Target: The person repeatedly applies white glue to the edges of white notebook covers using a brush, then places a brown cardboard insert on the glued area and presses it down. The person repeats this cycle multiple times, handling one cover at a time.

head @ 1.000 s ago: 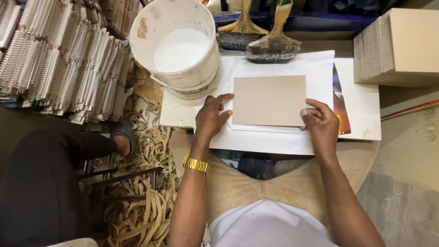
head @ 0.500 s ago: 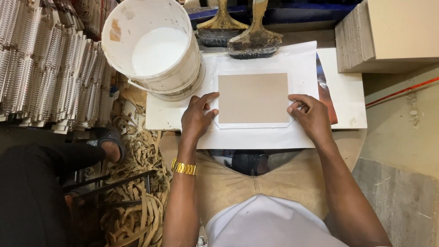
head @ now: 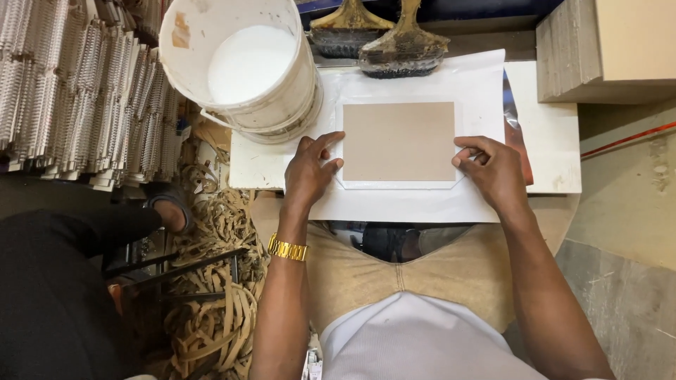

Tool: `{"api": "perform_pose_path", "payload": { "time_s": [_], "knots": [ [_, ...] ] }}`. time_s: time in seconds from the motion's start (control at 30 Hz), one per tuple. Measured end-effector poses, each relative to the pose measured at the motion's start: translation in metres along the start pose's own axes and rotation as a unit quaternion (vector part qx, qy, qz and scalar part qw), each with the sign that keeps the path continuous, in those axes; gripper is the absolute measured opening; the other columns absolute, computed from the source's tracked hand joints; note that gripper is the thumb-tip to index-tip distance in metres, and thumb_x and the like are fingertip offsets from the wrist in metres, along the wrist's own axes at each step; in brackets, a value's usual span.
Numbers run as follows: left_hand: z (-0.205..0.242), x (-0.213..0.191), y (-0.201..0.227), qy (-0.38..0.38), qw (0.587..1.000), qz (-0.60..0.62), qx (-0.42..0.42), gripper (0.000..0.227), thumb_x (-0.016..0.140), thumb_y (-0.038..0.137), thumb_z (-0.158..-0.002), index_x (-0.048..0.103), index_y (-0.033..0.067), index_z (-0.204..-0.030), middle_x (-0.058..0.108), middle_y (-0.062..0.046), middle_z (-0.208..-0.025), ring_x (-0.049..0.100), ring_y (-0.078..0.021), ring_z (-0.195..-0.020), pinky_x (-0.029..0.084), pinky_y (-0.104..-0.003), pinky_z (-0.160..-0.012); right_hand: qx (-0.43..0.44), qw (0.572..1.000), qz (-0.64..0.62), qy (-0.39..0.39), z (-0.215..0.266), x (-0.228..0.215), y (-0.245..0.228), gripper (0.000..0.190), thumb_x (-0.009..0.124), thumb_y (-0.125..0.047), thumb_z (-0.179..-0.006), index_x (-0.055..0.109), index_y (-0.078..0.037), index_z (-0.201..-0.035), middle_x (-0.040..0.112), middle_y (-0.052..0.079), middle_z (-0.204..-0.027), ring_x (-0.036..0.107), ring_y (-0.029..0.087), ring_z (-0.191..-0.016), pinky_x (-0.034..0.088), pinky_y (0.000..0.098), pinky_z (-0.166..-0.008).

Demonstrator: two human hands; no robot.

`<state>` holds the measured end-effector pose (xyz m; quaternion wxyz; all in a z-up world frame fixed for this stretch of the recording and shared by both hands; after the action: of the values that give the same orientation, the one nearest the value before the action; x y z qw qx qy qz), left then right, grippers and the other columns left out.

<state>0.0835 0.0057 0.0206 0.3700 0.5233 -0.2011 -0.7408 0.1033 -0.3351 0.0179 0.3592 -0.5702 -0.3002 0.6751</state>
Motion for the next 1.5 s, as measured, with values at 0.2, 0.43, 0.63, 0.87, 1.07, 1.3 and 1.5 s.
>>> {"api": "perform_pose_path", "payload": {
  "time_s": [0.2,0.43,0.63,0.87,1.07,1.3,1.5],
  "knots": [
    [-0.002,0.002,-0.002,0.007,1.0,0.007,0.007,0.048,0.072,0.02,-0.093,0.064,0.0337,-0.138,0.053,-0.003,-0.104,0.067,-0.0271,-0.094,0.054,-0.043,-0.089,0.003,1.0,-0.001,-0.001,0.0,0.0,0.003,0.034,0.08,-0.005,-0.088,0.076,-0.009,-0.122,0.073,0.011,-0.095,0.057,0.015,-0.072,0.048,0.0265,-0.063],
    [-0.001,0.001,-0.001,0.006,1.0,-0.001,0.016,0.048,0.072,0.019,-0.093,0.064,0.0339,-0.138,0.052,-0.003,-0.103,0.067,-0.0281,-0.094,0.054,-0.044,-0.089,-0.007,1.0,0.007,-0.002,0.0,0.0,0.004,0.033,0.078,-0.005,-0.089,0.076,-0.01,-0.122,0.073,0.01,-0.095,0.056,0.013,-0.073,0.047,0.0252,-0.062],
    [-0.001,0.001,0.0,0.008,1.0,0.004,0.014,0.047,0.072,0.018,-0.093,0.064,0.0329,-0.138,0.052,-0.003,-0.103,0.067,-0.0276,-0.094,0.054,-0.045,-0.089,-0.009,1.0,0.01,0.001,0.001,-0.001,0.002,0.033,0.077,-0.002,-0.089,0.076,-0.01,-0.122,0.072,0.011,-0.095,0.055,0.014,-0.073,0.046,0.0258,-0.061],
    [0.001,0.0,0.002,0.006,1.0,0.002,0.013,0.047,0.072,0.02,-0.094,0.064,0.0332,-0.138,0.052,-0.003,-0.103,0.067,-0.0275,-0.094,0.054,-0.044,-0.088,-0.017,1.0,0.012,0.004,-0.001,0.0,0.006,0.033,0.08,-0.005,-0.089,0.077,-0.009,-0.122,0.073,0.012,-0.095,0.055,0.014,-0.073,0.048,0.0263,-0.061],
    [0.005,-0.003,0.01,-0.001,1.0,-0.001,0.014,0.047,0.07,0.019,-0.095,0.063,0.0289,-0.14,0.052,-0.007,-0.104,0.066,-0.0307,-0.096,0.054,-0.046,-0.088,-0.002,1.0,-0.001,0.005,0.0,0.0,0.007,0.034,0.08,-0.008,-0.088,0.077,-0.012,-0.122,0.074,0.01,-0.096,0.055,0.014,-0.073,0.048,0.0265,-0.063],
    [0.001,0.0,0.008,-0.014,0.999,-0.028,0.014,0.048,0.069,0.023,-0.095,0.061,0.0344,-0.142,0.051,-0.005,-0.105,0.066,-0.0333,-0.098,0.053,-0.047,-0.091,0.012,1.0,0.012,0.013,0.0,-0.004,-0.001,0.033,0.08,-0.009,-0.086,0.078,-0.012,-0.119,0.075,0.009,-0.093,0.057,0.014,-0.072,0.048,0.0271,-0.063],
    [0.002,0.0,0.007,-0.005,0.999,-0.028,0.017,0.047,0.069,0.022,-0.096,0.062,0.0331,-0.141,0.051,-0.006,-0.104,0.067,-0.0346,-0.097,0.053,-0.048,-0.09,0.011,1.0,0.01,0.002,-0.002,-0.002,0.004,0.034,0.079,-0.008,-0.087,0.077,-0.012,-0.12,0.075,0.009,-0.094,0.058,0.014,-0.073,0.047,0.0259,-0.065]
  ]
}}
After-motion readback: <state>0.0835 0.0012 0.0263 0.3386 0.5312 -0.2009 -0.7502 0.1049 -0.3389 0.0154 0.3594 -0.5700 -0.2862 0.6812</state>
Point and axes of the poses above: each hand's wrist, its own z-axis away from the middle knuckle, its own x-axis out of the palm, y = z × x, the point moved 8 cm from there along -z, towards the middle knuckle
